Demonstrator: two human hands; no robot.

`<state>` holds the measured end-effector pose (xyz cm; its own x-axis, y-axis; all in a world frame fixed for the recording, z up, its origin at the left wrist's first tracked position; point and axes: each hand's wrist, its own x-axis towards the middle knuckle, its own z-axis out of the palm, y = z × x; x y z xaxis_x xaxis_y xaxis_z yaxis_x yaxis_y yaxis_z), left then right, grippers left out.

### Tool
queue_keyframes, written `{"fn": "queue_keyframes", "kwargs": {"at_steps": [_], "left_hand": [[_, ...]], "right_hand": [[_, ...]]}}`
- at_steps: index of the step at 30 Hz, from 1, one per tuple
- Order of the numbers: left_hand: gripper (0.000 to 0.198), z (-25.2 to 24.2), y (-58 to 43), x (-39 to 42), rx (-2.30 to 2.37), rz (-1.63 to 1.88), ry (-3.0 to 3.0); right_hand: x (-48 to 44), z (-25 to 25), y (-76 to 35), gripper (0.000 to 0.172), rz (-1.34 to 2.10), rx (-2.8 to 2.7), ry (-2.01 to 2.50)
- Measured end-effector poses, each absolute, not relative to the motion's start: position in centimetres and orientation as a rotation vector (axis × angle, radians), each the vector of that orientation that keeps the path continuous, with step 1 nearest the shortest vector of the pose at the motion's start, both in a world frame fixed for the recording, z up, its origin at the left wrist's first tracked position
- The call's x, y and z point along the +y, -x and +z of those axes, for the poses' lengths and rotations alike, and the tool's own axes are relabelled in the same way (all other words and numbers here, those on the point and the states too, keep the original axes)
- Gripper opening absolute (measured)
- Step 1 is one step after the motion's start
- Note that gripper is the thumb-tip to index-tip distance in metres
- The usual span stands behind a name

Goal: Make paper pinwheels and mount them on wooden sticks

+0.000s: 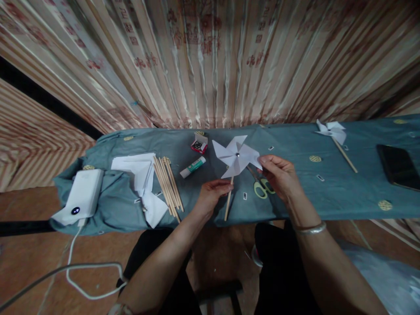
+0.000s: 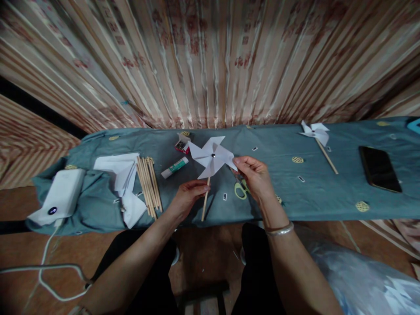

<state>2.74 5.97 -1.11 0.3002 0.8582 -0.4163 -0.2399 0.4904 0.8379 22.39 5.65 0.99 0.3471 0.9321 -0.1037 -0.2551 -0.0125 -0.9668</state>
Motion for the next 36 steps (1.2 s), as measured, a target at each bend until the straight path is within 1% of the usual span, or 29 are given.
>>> {"fn": "queue_keyframes", "kwargs": {"at_steps": [4, 9, 12, 28, 36], "left_hand": [[0.024, -1.1, -2.8, 6.0, 1.023, 0.842, -0.756], [0.025, -1.1, -2.7, 6.1, 1.047, 0.854, -0.756], [0.025, -1.1, -2.7, 6.2, 1.053, 0.865, -0.749], [0.025, -1.1, -2.8, 6.2, 1.049, 0.884, -0.711], [0.029, -0.9, -2.9, 6.1, 1.049, 0.881, -0.723]], "right_hand": [[5.4, 1.4, -22.0, 0.03, 1.104, -0.768, 1.242], [5.1, 2.0, -21.3, 0.037, 1.119, -0.791, 1.29], [5.0, 2.2, -21.1, 0.038, 1.153, -0.798, 1.304], [4.8, 1.4, -19.5, 0.038, 1.268, -0.888, 1.293], [4.8, 0.8, -18.9, 0.036, 1.276, -0.935, 1.282]]}}
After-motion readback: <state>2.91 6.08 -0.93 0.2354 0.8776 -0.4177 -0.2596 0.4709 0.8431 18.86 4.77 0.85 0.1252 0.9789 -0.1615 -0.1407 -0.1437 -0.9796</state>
